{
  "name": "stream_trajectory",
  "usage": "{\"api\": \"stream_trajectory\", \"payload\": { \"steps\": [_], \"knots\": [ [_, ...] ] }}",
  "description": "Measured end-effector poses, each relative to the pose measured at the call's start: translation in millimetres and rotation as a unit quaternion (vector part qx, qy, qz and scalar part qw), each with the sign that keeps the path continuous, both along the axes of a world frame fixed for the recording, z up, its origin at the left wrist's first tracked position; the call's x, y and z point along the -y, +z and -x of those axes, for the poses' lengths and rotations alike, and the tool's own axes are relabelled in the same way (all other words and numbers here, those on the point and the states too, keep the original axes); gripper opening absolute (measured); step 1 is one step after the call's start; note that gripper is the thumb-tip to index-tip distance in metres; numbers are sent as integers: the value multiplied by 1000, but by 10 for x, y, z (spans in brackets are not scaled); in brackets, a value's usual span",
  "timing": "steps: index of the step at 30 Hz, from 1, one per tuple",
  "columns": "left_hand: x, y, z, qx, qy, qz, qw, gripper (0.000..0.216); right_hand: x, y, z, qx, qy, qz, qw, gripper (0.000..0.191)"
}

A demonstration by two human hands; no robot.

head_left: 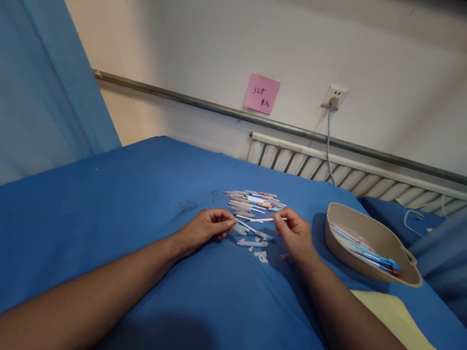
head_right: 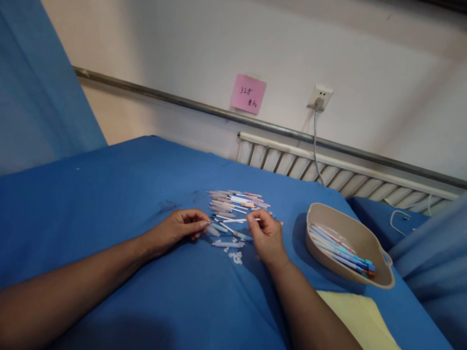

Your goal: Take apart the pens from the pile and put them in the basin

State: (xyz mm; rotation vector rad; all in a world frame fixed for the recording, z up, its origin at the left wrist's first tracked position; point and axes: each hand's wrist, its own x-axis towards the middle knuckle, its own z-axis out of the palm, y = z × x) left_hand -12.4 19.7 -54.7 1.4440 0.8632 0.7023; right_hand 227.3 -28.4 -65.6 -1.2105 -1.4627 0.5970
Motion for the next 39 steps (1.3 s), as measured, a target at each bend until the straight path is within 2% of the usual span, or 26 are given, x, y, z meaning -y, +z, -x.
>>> {"api": "stream_trajectory", "payload": {
  "steps": [19,39],
  "knots": [
    [34,27,-30,-26,7,-14,1000,30,2,-22,-2,12,-6,0,1000,21],
    [39,13,-28,-10,23,-16,1000,26,26,-39,16,45,-5,-10,999,20]
  ]
}}
